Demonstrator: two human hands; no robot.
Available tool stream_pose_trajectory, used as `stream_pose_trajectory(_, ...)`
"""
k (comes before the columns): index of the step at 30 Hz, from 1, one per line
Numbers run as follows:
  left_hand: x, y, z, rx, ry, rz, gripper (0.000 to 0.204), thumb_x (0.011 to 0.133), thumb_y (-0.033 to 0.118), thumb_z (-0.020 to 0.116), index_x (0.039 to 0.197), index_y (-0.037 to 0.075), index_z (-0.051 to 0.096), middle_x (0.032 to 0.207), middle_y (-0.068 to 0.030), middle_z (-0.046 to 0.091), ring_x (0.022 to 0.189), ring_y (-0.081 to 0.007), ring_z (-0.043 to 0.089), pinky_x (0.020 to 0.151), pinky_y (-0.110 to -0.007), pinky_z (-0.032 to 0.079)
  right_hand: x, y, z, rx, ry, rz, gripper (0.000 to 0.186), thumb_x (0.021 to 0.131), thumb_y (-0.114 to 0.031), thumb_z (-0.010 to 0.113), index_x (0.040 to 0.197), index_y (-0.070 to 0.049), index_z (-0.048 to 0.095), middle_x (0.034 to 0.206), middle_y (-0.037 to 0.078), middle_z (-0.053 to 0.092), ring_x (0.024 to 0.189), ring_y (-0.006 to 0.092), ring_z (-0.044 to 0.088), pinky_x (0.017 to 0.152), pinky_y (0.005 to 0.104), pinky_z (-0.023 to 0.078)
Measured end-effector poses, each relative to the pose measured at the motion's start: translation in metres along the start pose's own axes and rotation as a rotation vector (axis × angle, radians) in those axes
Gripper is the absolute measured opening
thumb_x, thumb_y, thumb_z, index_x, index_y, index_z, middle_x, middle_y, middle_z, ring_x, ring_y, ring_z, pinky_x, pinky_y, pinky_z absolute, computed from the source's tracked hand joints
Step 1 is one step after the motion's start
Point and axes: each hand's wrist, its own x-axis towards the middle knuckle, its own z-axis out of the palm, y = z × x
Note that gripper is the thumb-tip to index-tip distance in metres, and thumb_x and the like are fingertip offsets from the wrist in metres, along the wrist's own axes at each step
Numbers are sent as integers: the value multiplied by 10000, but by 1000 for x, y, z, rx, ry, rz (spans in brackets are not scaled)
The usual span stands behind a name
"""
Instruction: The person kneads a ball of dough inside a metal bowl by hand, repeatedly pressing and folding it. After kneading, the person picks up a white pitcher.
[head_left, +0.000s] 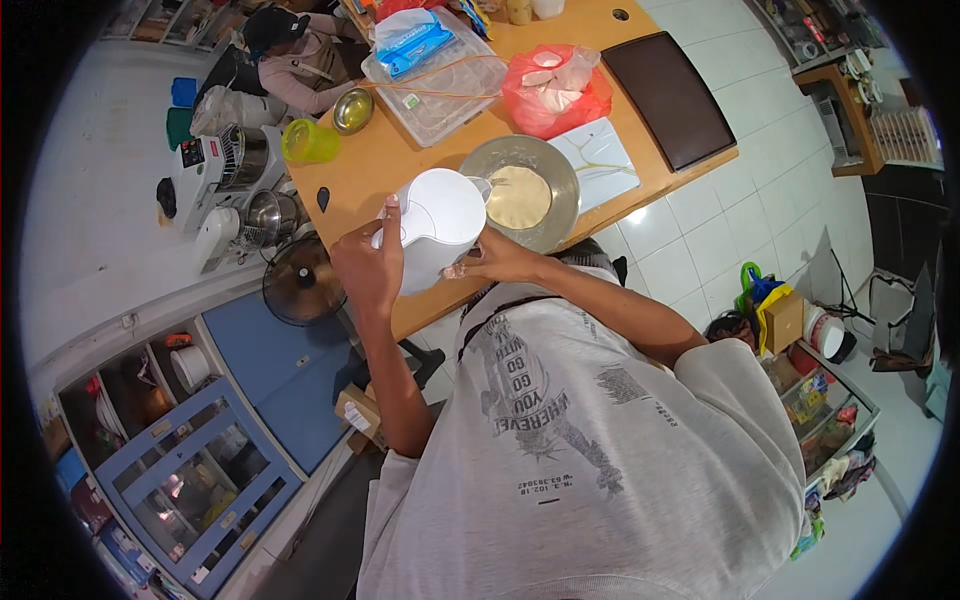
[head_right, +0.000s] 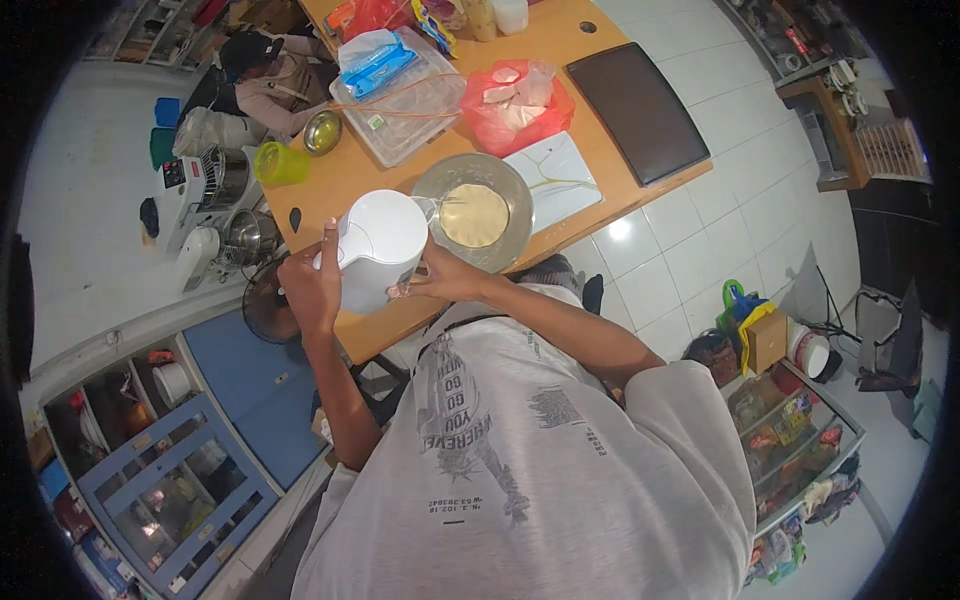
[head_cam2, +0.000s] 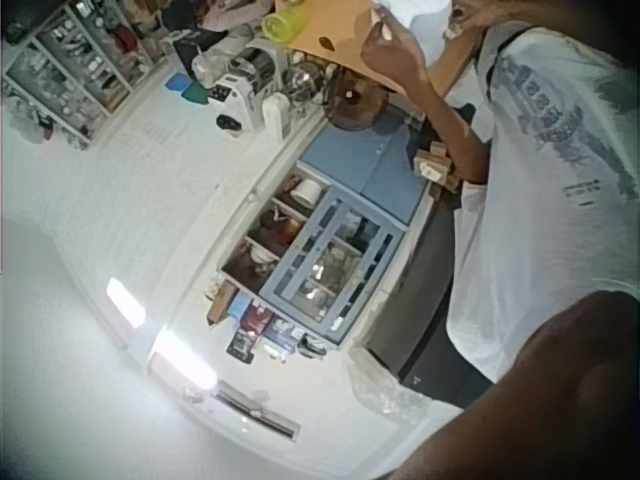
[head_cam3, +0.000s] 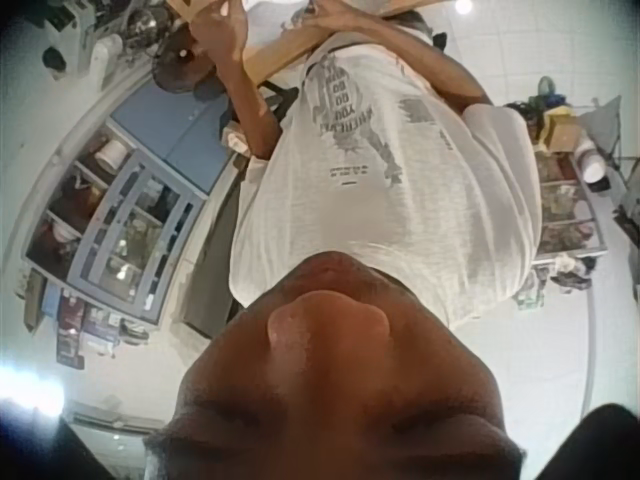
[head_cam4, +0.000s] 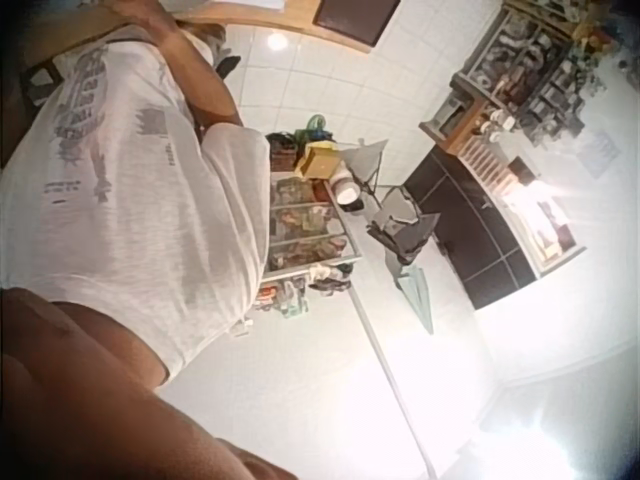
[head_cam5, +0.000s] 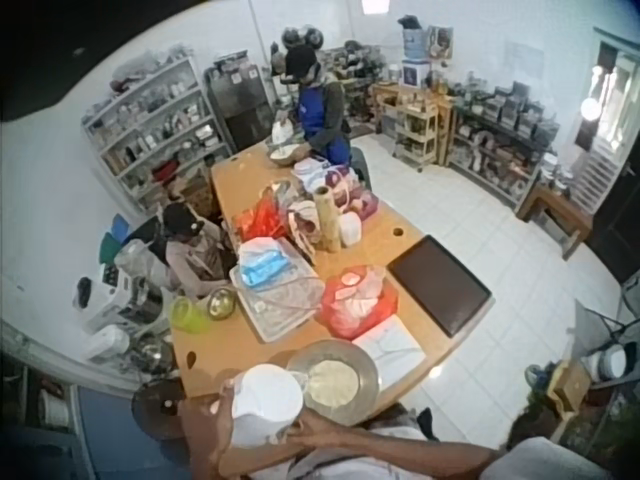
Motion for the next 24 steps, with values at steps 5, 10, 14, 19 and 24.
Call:
stream_pose_trajectory(5, -1, -14, 6, -48, 47, 59, 628, 1028, 524, 656, 1004, -88, 797, 686, -215, 712, 683, -273, 696, 745, -441, 540, -1, 1, 0, 26, 6, -22, 1358, 801, -361, 944, 1678, -64, -50, 1712, 202, 163, 1608, 350, 175, 1306, 560, 245)
stream_pose_trajectory(10, -6, -4, 0, -58, -7, -40, 391, 1022, 323, 725, 1007, -61, 799, 1025, -184, 797, 941, -315, 751, 888, -407, 550, -4, -3, 1, -20, 38, -32, 1368, 796, -363, 947, 1674, -67, -58, 1708, 210, 165, 1608, 356, 171, 1304, 569, 252)
stream_pose_trajectory(14, -9, -21, 3, -44, 27, 5, 536, 1039, 456, 669, 975, -57, 810, 761, -186, 736, 753, -242, 697, 787, -404, 535, -5, -7, 5, -33, 32, -7, 1359, 796, -369, 946, 1666, -60, -51, 1701, 218, 174, 1605, 361, 183, 1301, 573, 261)
stream_pose_trajectory(19, -16, -39, -2, -105, -15, -110, 506, 1033, 421, 691, 928, -60, 806, 796, -192, 768, 745, -273, 720, 781, -401, 546, -4, -7, 11, -45, 39, -29, 1361, 781, -392, 952, 1649, -17, -26, 1683, 241, 201, 1600, 361, 201, 1310, 546, 250)
stream_pose_trajectory(24, -25, -55, -7, -169, -14, -202, 530, 1030, 442, 689, 904, -60, 801, 678, -134, 712, 677, -205, 647, 710, -382, 522, 0, -1, 22, -146, 73, -34, 1334, 761, -398, 965, 1634, 14, 44, 1663, 248, 235, 1591, 361, 226, 1321, 497, 232)
